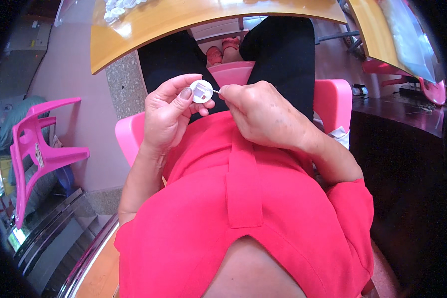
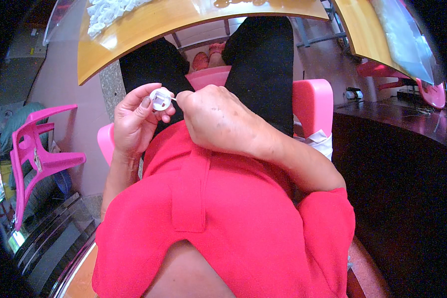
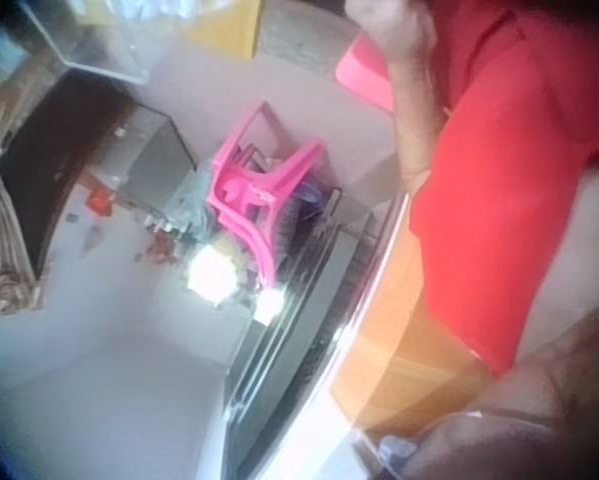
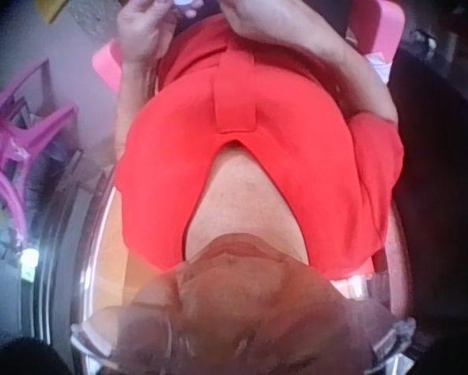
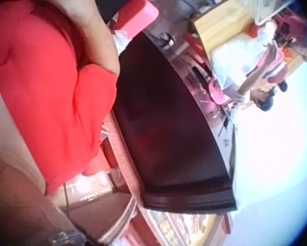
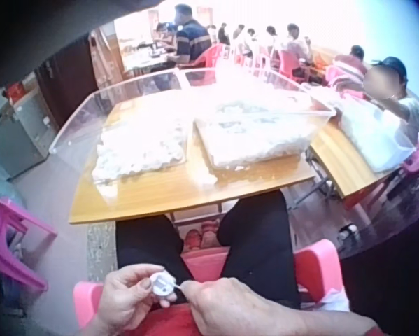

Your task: The person picks up a white plastic component and uses a thin metal tool to manipulate its center before placing it aside. This process is repeated for several components, with the person occasionally reaching into a clear plastic bin to retrieve new pieces.

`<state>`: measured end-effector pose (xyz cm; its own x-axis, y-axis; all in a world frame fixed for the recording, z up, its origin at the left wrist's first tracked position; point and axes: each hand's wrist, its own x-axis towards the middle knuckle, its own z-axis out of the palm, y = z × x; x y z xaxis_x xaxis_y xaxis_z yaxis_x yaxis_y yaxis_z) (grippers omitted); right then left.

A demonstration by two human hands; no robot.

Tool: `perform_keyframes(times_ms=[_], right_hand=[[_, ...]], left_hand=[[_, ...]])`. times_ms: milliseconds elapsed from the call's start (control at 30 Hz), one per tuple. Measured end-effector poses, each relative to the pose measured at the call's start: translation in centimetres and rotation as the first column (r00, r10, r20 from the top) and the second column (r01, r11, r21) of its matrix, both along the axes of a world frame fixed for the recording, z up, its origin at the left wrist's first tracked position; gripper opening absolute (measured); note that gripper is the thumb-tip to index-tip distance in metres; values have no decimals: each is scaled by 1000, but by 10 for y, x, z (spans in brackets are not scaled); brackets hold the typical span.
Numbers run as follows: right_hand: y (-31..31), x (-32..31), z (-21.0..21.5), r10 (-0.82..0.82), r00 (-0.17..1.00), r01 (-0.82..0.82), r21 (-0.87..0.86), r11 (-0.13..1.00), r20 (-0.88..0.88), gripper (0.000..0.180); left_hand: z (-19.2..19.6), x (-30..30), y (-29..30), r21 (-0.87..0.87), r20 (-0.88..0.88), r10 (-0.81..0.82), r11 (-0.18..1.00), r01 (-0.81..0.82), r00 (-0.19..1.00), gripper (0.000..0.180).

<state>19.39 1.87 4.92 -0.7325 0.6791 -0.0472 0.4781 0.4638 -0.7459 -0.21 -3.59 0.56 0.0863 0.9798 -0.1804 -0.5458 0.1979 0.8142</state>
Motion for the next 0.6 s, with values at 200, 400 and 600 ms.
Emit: perform_keyframes(times_ms=[200, 400, 600], right_hand=[[-4, -2, -1, -6, 1000, 6, 64, 998, -9, 6], [-4, -3, 0, 45, 989, -57, 84, 995, 142, 6], [-1, -2, 1, 140, 961, -174, 128, 976, 237, 8]], left_hand=[[0, 2, -1, 42, -113, 6, 999, -1, 994, 25], [0, 7, -2, 88, -280, -12, 995, 38, 960, 23], [-3, 5, -4, 15, -222, -54, 998, 59, 974, 22]])
